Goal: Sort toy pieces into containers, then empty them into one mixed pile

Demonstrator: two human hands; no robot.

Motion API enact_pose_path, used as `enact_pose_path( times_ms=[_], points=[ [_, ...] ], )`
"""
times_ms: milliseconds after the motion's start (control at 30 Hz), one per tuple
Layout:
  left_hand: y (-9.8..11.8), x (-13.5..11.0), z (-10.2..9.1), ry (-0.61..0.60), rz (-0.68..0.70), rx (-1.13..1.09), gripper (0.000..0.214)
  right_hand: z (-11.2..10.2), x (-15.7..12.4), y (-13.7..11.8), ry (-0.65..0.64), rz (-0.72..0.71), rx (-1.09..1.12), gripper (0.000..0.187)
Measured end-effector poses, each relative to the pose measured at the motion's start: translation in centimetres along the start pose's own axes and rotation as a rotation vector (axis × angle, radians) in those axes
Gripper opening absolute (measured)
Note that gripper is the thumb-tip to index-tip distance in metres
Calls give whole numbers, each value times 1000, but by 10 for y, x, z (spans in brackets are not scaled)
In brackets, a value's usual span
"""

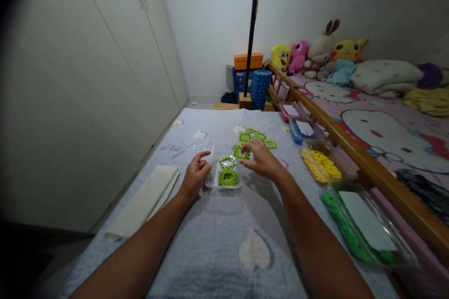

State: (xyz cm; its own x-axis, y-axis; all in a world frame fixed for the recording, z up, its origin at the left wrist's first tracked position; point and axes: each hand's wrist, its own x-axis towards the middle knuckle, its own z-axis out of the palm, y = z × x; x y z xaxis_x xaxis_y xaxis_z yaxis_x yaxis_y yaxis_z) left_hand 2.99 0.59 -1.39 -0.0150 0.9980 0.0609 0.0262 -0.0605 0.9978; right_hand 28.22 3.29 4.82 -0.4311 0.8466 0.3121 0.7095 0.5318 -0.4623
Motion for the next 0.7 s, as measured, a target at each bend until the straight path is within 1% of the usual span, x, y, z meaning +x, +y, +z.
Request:
enact_pose_path(
  times_ms=[67,167,267,367,467,567,633,700],
  points=[
    [0,0,0,-3,-8,-8,47,5,10,-18,-45,-53,-73,20],
    [0,0,1,-11,-13,-25,48,16,21,-34,-75,-46,-183,24],
    [1,0,1,-16,-10,-41,48,26,27,-40,-86,-19,-249,23],
    [0,1,1,-22,-6,-48,47,31,28,-38,-80,-12,-258,24],
    [-1,1,1,-20,-9,-45,47,31,28,-27,-9,-17,-183,23],
    [-2,1,1,-16,-10,-39,46,29,29,-2,123,11,-82,17],
    [-2,1,0,-13,-10,-39,47,32,28,17,212,111,-75,19],
    [-2,1,1,-7,-12,-37,47,38,25,34,248,230,-114,25]
  ],
)
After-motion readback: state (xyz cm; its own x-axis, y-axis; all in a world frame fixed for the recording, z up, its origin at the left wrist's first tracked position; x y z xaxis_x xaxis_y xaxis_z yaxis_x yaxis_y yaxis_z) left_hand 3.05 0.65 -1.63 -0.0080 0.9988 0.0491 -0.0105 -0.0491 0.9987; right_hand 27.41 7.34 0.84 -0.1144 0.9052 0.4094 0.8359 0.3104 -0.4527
